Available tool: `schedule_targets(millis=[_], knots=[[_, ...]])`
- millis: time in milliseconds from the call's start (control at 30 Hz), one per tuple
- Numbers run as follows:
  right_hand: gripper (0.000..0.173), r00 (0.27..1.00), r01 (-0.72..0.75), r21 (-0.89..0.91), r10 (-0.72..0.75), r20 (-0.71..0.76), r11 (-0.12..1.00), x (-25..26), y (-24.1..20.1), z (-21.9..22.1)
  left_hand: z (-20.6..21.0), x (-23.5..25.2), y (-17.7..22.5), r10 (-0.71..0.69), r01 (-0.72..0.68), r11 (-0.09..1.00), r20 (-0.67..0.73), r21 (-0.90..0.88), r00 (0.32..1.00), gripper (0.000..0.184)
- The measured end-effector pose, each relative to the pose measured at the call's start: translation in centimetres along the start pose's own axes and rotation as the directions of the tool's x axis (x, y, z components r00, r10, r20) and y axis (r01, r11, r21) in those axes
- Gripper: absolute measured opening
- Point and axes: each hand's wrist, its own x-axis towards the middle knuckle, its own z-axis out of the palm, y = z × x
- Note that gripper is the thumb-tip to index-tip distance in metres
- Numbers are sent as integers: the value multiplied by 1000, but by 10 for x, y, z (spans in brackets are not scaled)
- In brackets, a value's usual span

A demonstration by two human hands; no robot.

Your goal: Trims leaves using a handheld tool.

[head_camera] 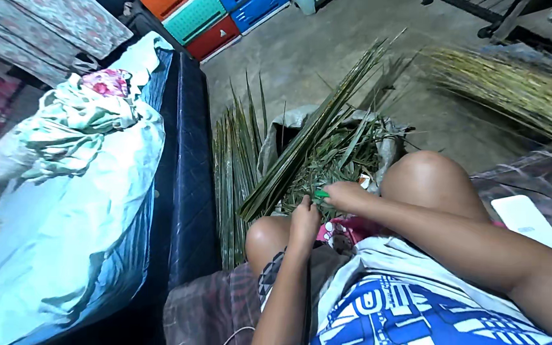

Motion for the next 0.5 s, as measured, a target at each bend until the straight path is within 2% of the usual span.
schedule_targets(millis=[133,367,500], knots=[[34,996,-56,-93,48,-81,994,14,-3,-1,0,7,2,0,0,1000,-6,22,1000,48],[34,992,-68,-110,55,-116,992,20,-5,3,-6,8,-2,-27,28,996,14,-79,1000,47],[36,987,-115,-90,104,-124,989,27,5,-1,-2,8,-2,-42,43,999,45,-5,998,49]])
